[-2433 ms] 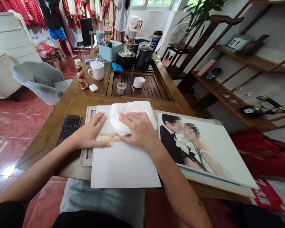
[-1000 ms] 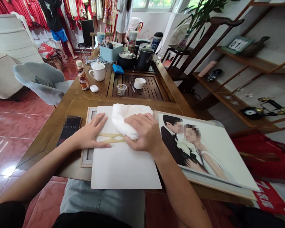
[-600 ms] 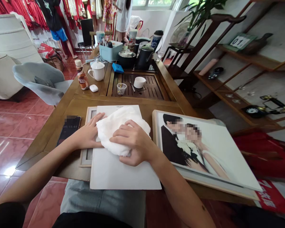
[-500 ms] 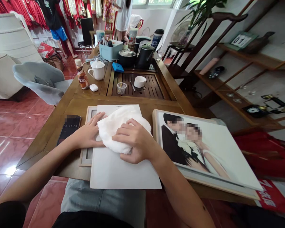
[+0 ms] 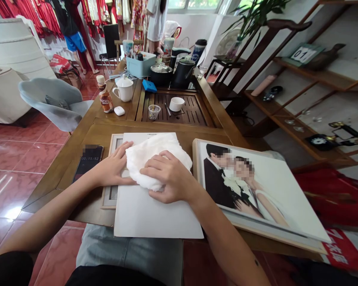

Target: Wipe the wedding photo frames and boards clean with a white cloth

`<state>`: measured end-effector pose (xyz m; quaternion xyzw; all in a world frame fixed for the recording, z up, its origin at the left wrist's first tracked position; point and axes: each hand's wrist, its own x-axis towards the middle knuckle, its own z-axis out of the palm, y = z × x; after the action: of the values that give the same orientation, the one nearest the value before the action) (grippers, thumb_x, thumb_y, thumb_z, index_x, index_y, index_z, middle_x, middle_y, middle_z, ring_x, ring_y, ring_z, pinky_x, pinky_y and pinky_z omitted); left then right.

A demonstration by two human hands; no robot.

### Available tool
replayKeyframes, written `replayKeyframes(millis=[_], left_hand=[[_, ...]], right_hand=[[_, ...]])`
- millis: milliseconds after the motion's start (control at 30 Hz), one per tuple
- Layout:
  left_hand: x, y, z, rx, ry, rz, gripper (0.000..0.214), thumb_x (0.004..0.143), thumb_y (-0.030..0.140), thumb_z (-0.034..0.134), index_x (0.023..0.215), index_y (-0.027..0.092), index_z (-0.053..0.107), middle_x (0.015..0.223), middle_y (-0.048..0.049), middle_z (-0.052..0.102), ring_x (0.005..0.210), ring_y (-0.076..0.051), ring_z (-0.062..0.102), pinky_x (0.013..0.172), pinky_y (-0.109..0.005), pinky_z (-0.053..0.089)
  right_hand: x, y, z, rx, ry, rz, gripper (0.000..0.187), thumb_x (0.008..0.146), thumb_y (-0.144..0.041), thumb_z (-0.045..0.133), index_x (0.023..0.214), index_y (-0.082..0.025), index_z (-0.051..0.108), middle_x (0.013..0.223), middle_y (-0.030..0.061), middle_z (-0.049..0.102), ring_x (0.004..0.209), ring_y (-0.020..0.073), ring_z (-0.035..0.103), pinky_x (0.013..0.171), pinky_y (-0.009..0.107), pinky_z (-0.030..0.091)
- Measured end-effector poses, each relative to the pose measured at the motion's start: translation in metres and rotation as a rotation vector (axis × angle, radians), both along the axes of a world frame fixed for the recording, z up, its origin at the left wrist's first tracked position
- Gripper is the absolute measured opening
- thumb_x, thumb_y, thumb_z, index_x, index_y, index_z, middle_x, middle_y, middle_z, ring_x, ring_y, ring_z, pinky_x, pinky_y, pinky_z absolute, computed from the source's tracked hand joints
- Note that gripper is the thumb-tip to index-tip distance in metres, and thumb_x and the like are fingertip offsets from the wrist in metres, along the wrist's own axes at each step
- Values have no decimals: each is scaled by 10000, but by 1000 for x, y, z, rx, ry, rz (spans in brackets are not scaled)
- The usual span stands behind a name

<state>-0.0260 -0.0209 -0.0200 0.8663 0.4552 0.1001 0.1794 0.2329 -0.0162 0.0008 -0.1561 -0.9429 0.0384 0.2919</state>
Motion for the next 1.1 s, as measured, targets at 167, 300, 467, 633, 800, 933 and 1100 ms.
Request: replayKeyframes(millis=[167,300,467,633,800,933,1100], left_hand=[[1,0,0,1,13,3,1212,795,911,553,1635,115,193,1724,-243,113,1612,-403,59,1277,-584,228],[1,-1,1,-2,10,3,1178,800,913,542,1619,119,247,1722,-241,126,1614,-396,63,1278,-574,232],[1,-1,2,-7,15,10,1199,795,914,548,1621,100,244,1721,-246,125,1614,-396,64,1285,-568,226],[2,-1,2,-3,30,17,1225,796,912,550,1630,84,204,1722,-246,122,1614,-391,55,1289,-555,213],[0,1,-3,13,56,10,1216,815,894,535,1632,68,176,1722,-251,111,1613,-393,61,1289,-544,208],[-3,2,-7,42,67,-12,1155,842,839,550,1631,86,169,1723,-247,110,1611,-402,65,1284,-545,207],[-4,3,-9,63,72,-36,1137,853,796,575,1631,83,150,1714,-267,122,1612,-396,63,1282,-545,205]], right_hand=[[12,2,2,-24,23,-64,165,722,-219,522,848,-211,628,756,20,655,694,204,569,773,397,388],[6,0,2,-57,17,-12,252,713,-227,537,942,-201,637,874,45,716,779,228,627,792,406,402],[5,0,-1,-94,60,3,268,729,-215,548,976,-216,651,919,38,736,835,230,657,846,415,411],[12,0,1,-140,88,-6,238,688,-194,535,895,-214,650,844,27,719,767,215,642,786,396,381],[11,-5,13,-344,44,100,233,656,-190,504,837,-220,648,753,-3,679,692,181,606,792,389,370],[14,-7,21,-534,-40,153,206,654,-212,506,794,-233,655,717,-2,675,672,182,586,789,390,371],[15,-9,23,-560,-80,159,208,631,-215,495,780,-237,640,702,-9,655,651,177,552,774,390,358]])
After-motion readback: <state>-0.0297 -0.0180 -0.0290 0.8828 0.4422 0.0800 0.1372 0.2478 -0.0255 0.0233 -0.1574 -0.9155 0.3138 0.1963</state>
